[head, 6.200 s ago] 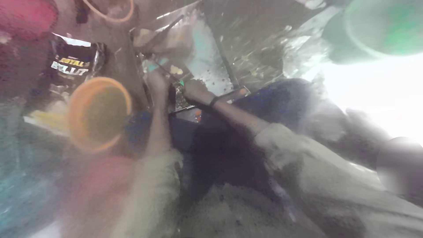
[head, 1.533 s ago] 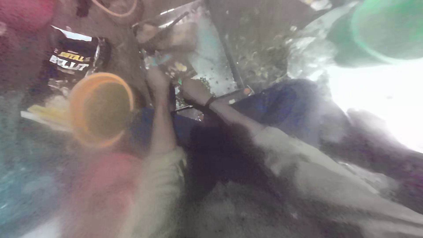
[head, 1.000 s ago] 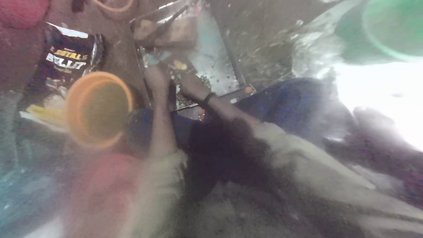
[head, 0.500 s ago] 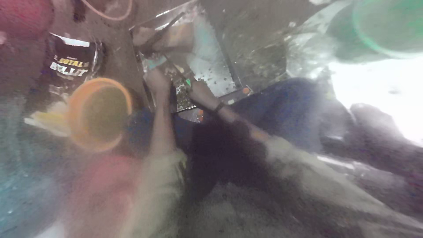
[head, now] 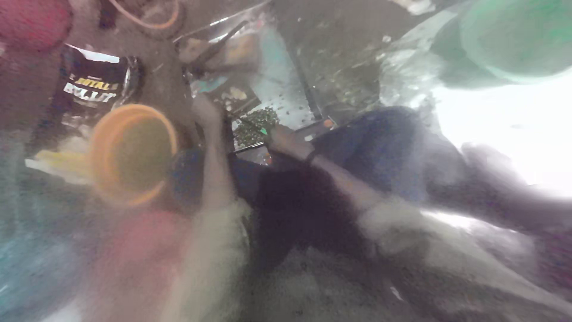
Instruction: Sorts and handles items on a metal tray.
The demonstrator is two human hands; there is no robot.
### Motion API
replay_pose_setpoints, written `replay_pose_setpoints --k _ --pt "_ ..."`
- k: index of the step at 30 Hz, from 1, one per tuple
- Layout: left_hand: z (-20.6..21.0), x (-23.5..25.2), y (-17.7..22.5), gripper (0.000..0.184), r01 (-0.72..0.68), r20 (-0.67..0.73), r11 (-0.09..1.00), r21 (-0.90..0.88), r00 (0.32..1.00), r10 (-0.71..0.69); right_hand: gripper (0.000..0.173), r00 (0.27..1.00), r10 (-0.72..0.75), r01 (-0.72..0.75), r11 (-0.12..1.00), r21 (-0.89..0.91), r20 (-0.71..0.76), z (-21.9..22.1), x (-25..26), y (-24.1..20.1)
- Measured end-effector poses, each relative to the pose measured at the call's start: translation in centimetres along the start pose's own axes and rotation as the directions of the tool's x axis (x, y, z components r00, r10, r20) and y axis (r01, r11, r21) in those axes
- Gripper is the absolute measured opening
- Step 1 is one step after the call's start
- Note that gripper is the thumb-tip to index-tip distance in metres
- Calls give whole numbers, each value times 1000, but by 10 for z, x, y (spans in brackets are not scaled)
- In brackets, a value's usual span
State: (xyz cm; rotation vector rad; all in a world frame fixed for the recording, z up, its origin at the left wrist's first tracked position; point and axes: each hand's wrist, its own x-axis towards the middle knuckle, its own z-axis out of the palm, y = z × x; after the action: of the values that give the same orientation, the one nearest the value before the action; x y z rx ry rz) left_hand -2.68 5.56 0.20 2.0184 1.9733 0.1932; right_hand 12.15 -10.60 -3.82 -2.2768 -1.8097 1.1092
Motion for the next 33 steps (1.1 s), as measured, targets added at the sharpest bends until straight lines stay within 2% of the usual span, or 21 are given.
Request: replay_pose_setpoints --k 4,9,12,16,19,20,22,24,25,28,31,32,33 --pt "-1 -2 -4 38 -8 -54 1000 -19 998 7 41 998 62 -61 997 -53 15 -14 -2 -12" --pt "-3 1 -7 42 22 9 1000 -9 1000 -22 42 996 85 -84 994 -64 2 -21 12 -4" --pt "-5 -7 -5 34 1 1 999 39 1000 -1 42 999 50 -50 999 -11 -2 -19 15 3" --pt "2 -7 -4 42 60 -18 995 86 998 -59 46 1000 -19 21 993 114 -21 -22 10 -3" --pt "1 -7 -1 37 54 1 995 81 999 -55 45 998 0 9 991 130 -69 -18 5 -14" --pt "-1 -8 -1 35 49 -3 997 67 999 -49 44 998 28 -21 991 131 -55 -19 2 -20" --pt "-6 -14 2 40 62 -26 998 33 998 -61 46 982 125 -142 983 117 140 -37 -6 -38" --pt "-6 -16 2 42 70 -39 997 25 997 -69 45 997 75 -73 993 94 -14 -14 -1 -33" --pt "-5 -16 1 41 68 -31 997 24 997 -67 43 998 57 -54 995 89 -40 -9 0 -32" --pt "-2 -12 -1 31 30 -13 999 31 999 -29 46 998 56 -52 994 91 -40 -4 2 -34" --pt "2 -11 -1 24 -8 -13 998 55 1000 9 36 996 3 2 998 58 -85 -2 -6 -35" --pt "2 -11 -1 24 -13 -18 998 59 1000 15 33 985 -45 49 999 21 -167 -2 -18 -37" --pt "3 -10 -2 25 -14 -23 998 61 1000 15 33 938 -125 114 992 -53 -323 -3 -37 -40"
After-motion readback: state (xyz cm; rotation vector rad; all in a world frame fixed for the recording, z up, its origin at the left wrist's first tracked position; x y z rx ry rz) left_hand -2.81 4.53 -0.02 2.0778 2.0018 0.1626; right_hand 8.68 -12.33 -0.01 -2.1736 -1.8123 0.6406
